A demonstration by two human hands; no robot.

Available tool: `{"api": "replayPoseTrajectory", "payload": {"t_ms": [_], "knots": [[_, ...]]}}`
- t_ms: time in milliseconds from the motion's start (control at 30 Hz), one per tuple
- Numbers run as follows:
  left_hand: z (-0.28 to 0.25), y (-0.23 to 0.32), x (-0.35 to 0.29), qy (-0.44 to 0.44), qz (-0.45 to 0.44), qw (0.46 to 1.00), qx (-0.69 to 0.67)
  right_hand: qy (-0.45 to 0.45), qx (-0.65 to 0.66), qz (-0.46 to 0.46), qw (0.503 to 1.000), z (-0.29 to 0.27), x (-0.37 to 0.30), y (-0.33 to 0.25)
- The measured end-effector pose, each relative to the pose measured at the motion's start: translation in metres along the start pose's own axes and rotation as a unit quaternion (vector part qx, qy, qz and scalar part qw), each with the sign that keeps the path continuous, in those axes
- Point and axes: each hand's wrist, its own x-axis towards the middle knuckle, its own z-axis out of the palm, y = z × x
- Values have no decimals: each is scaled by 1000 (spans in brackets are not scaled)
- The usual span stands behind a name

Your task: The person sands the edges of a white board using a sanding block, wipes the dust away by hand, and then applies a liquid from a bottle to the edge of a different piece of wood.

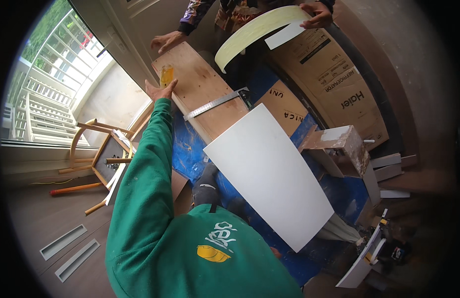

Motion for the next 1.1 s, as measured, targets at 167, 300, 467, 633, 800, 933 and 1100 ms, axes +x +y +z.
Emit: {"api": "replayPoseTrajectory", "payload": {"t_ms": [167, 300, 467, 633, 800, 933, 1100], "knots": [[6, -92, 48, -119, -25, 989, -81, -64, -120, -92, 986, 36, -21, -26], [9, -115, 21, -277, -229, 903, -235, -84, -119, -42, 988, 45, -74, -135], [10, -148, 28, -143, -212, 912, -322, -94, -192, -32, 976, 51, -103, -245], [-50, -222, -28, -171, -280, 912, -248, -192, -140, -133, 962, 104, -119, -391], [-58, -336, -124, -168, -346, 922, -41, -108, -259, -522, 806, 230, -96, -557], [-17, -375, -158, -194, -287, 935, 81, -89, -263, -674, 685, 310, -26, -554], [82, -456, -155, -217, -299, 926, 85, -33, -236, -682, 691, 309, -13, -536]]}}
